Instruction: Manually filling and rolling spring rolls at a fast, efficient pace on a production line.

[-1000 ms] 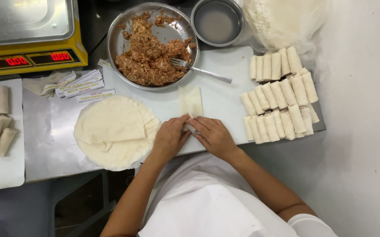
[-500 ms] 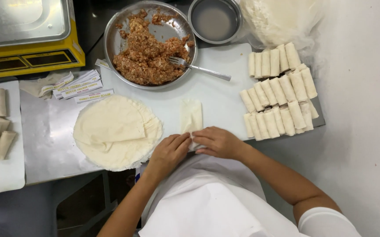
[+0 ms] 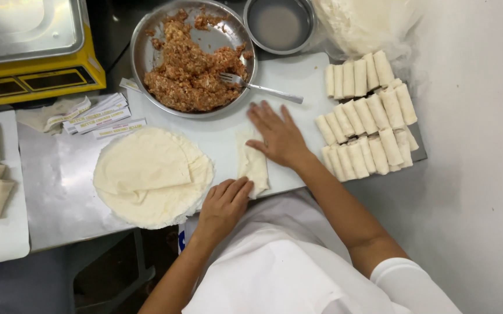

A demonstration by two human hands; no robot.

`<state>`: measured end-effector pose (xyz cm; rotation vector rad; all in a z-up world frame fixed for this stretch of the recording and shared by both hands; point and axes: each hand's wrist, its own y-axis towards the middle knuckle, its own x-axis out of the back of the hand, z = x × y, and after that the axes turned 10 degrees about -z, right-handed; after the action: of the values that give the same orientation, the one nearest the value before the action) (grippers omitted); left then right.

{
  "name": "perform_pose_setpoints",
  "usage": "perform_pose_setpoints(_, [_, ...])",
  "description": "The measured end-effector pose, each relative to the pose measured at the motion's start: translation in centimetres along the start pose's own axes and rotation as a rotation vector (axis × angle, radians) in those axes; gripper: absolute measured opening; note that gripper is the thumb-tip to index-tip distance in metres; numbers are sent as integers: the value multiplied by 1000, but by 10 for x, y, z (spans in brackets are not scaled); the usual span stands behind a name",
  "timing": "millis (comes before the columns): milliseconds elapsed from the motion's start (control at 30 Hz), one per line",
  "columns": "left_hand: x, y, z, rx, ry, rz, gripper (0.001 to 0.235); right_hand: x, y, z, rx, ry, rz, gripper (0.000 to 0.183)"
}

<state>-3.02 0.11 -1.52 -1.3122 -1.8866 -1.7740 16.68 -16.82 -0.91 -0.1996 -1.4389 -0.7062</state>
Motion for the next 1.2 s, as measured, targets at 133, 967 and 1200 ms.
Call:
perform_pose_setpoints(133, [4, 9, 5, 12, -19, 61, 29, 12, -28, 12, -148, -27, 35, 77])
perform_pose_setpoints(967, [-30, 48, 42, 127, -136, -26, 12, 13, -37, 36, -2, 329, -383, 15])
perform_pose_setpoints(1200, [-29, 56, 50, 5, -212, -22, 16, 7, -42, 35, 80, 308, -474, 29])
